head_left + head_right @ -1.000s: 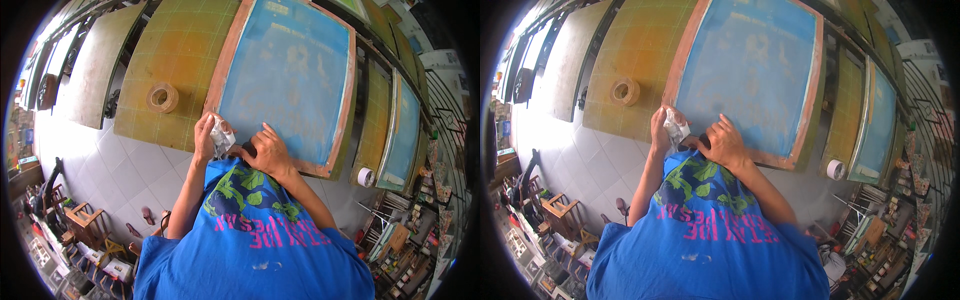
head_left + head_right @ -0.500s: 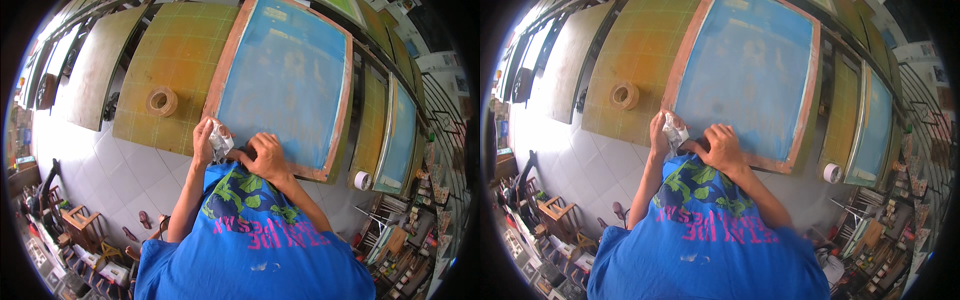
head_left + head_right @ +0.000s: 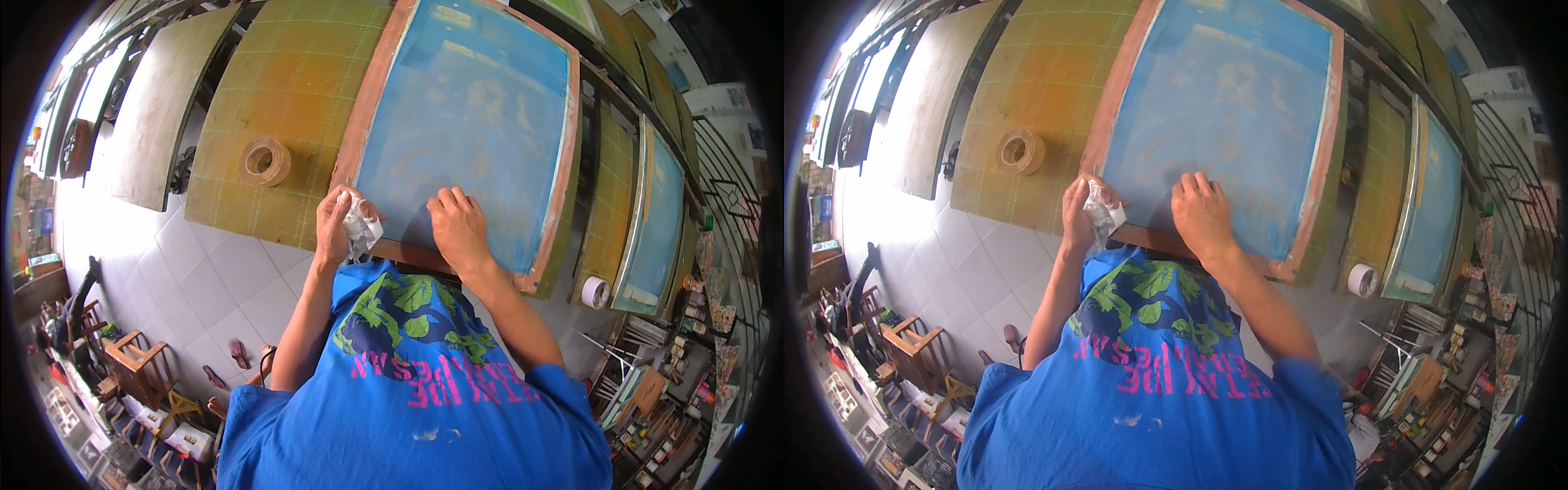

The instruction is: The person removes adhesive tape and a transparent plastic sheet from the mesh of a screen printing frame by peeling them off by hand.

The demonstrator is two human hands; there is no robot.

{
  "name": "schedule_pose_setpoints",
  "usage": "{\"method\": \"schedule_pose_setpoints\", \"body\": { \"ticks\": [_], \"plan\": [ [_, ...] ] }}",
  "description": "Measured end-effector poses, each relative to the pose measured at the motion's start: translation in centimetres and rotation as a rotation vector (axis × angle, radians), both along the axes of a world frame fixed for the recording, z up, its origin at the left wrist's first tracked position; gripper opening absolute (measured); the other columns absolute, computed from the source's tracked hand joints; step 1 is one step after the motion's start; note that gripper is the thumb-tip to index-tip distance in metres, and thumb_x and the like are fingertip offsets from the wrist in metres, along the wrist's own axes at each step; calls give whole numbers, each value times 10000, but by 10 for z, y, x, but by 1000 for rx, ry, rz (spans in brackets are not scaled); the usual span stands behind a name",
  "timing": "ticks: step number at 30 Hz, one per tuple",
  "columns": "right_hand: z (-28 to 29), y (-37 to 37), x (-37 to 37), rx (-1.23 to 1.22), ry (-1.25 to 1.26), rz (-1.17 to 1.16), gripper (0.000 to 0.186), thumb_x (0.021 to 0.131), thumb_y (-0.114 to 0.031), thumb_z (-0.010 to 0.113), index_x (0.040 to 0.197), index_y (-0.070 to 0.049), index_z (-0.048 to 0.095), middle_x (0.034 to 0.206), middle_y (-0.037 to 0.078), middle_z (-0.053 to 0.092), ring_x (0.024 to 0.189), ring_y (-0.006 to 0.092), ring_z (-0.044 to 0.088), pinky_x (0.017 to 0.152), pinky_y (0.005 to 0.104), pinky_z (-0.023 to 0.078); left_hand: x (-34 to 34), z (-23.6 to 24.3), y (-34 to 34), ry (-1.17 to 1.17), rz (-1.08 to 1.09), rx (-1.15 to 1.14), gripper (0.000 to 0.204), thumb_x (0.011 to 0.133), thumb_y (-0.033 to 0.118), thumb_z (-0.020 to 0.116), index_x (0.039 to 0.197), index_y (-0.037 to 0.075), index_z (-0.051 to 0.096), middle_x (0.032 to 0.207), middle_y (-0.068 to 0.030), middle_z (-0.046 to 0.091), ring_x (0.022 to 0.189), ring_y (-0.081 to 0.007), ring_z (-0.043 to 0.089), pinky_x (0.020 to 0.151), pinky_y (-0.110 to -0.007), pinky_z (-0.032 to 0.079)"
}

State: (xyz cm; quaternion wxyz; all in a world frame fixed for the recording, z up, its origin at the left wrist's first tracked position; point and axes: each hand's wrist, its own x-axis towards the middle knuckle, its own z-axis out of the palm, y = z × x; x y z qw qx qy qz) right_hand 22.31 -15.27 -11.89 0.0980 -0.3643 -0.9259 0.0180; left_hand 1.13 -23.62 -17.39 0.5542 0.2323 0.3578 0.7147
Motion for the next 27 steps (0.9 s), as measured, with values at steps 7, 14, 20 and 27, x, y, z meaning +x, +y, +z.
{"method": "schedule_pose_setpoints", "body": {
  "ticks": [7, 14, 20, 27],
  "plan": [
    [-7, 2, -12, 126, -261, 104, 43, 814, -78, 674, 794, -42, 688, 845, 91, 625, 922, 229, 598, 744, 368, 522, -1, 3, 0, 3, -14, -11, 374, 1069, 368, 577, 946, 15, 584, 784, -86, 601, 752, -205, 646, 806, -458, 618],
    [-13, 13, 0, 121, -177, 153, 93, 826, -85, 670, 904, -44, 643, 927, 94, 600, 954, 246, 586, 766, 365, 517, -2, -2, -2, 8, -12, -9, 360, 1071, 349, 571, 939, 14, 587, 785, -95, 617, 745, -208, 649, 805, -452, 614],
    [-10, 9, 12, -57, 70, 85, 146, 892, -134, 711, 983, -48, 637, 945, 84, 593, 932, 264, 589, 824, 395, 485, -2, -2, -1, -11, -23, 5, 358, 1066, 352, 581, 941, 16, 588, 775, -92, 616, 731, -201, 646, 792, -447, 614],
    [-5, -3, 10, -155, 326, -125, 248, 844, -149, 814, 1055, -58, 721, 955, 53, 639, 901, 255, 601, 823, 409, 458, -2, -2, 0, -11, -19, 2, 351, 1067, 344, 582, 950, 13, 585, 771, -93, 608, 723, -202, 637, 786, -441, 614]
  ]
}}
